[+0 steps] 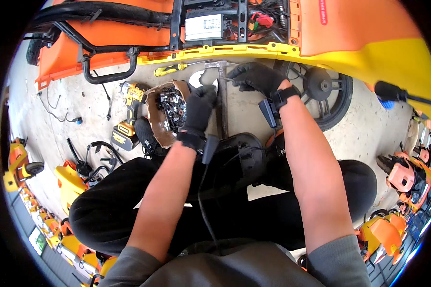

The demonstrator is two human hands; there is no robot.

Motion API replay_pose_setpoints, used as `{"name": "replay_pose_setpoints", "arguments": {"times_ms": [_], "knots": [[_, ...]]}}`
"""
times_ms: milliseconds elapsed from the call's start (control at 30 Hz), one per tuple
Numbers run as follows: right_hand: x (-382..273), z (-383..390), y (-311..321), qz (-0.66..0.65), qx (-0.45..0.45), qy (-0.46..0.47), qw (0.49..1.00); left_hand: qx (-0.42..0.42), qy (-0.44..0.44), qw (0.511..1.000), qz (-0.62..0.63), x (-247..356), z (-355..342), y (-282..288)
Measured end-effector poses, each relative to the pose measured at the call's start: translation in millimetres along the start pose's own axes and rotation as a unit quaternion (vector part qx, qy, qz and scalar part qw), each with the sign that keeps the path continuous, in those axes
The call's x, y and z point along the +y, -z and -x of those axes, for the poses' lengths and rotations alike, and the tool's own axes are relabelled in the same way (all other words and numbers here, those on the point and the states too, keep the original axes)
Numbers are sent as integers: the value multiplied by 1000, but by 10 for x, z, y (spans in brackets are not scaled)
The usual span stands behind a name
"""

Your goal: The person uses a power tool to remove screws from a motorcycle component, picks up small parts from a cardboard box, and places a new component onto the vehicle frame.

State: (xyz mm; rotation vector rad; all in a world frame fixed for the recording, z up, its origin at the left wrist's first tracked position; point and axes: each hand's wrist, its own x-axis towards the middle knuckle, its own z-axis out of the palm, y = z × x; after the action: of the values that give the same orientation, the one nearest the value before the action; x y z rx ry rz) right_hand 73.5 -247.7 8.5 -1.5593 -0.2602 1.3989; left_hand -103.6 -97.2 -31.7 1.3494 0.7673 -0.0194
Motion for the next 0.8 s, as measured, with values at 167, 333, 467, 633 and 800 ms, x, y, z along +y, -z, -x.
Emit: {"name": "replay_pose_setpoints", "arguments": {"times_ms": [167, 333, 467, 633, 800], "knots": [[-607, 295, -278, -16, -9, 77, 997, -94, 20, 941, 323, 832, 103, 310], [-1067, 637, -526, 80, -15, 165, 983, -138, -39, 938, 315, 1197, 361, 471], [-1253, 840, -690, 94, 12, 249, 964, -177, -67, 937, 293, 1337, 553, 521], [-1335, 1040, -943, -28, 38, 243, 969, -136, -147, 954, 225, 1183, 641, 492], [-1617, 1342, -1191, 106, 59, 231, 965, -128, -169, 964, 160, 1357, 1025, 338]]}}
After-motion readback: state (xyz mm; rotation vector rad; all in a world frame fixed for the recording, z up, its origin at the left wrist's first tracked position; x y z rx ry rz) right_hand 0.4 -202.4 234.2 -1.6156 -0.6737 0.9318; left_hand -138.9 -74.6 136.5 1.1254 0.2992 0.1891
